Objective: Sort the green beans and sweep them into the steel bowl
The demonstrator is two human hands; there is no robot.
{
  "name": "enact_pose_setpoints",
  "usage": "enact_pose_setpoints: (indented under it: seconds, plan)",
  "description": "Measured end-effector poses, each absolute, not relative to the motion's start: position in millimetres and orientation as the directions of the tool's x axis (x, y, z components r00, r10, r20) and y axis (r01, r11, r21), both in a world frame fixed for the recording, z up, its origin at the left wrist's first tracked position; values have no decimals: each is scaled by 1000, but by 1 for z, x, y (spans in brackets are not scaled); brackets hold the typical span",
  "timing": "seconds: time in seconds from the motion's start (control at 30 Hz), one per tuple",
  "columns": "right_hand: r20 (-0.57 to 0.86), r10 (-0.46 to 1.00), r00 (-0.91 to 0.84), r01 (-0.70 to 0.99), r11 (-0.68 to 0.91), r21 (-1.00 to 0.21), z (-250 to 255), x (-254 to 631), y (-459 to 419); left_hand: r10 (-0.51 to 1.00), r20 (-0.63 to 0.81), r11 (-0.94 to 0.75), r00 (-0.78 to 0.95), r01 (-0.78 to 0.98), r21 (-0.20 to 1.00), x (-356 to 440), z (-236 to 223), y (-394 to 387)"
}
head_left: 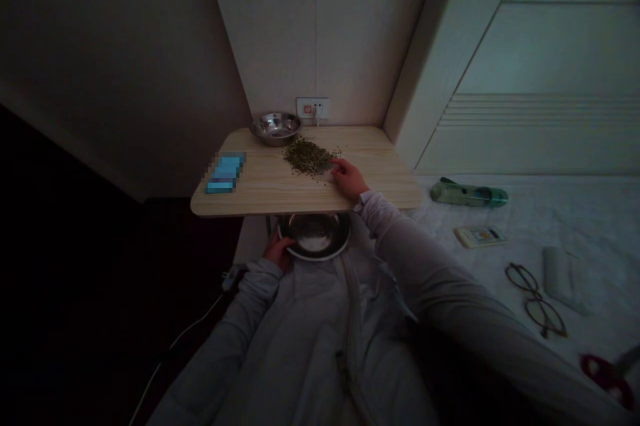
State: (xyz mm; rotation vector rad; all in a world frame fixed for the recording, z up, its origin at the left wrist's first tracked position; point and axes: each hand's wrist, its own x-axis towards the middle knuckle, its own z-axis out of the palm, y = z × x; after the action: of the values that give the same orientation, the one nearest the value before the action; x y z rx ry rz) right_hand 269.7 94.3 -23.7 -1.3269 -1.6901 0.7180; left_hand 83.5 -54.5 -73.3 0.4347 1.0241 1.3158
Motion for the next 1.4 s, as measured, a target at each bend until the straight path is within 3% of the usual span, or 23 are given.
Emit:
enact_pose_setpoints:
  seconds: [1.4]
  plan:
    - [238, 957, -169, 415, 288, -863, -27, 270, 70, 923, -377, 262, -73, -597, 758, 81, -78, -52]
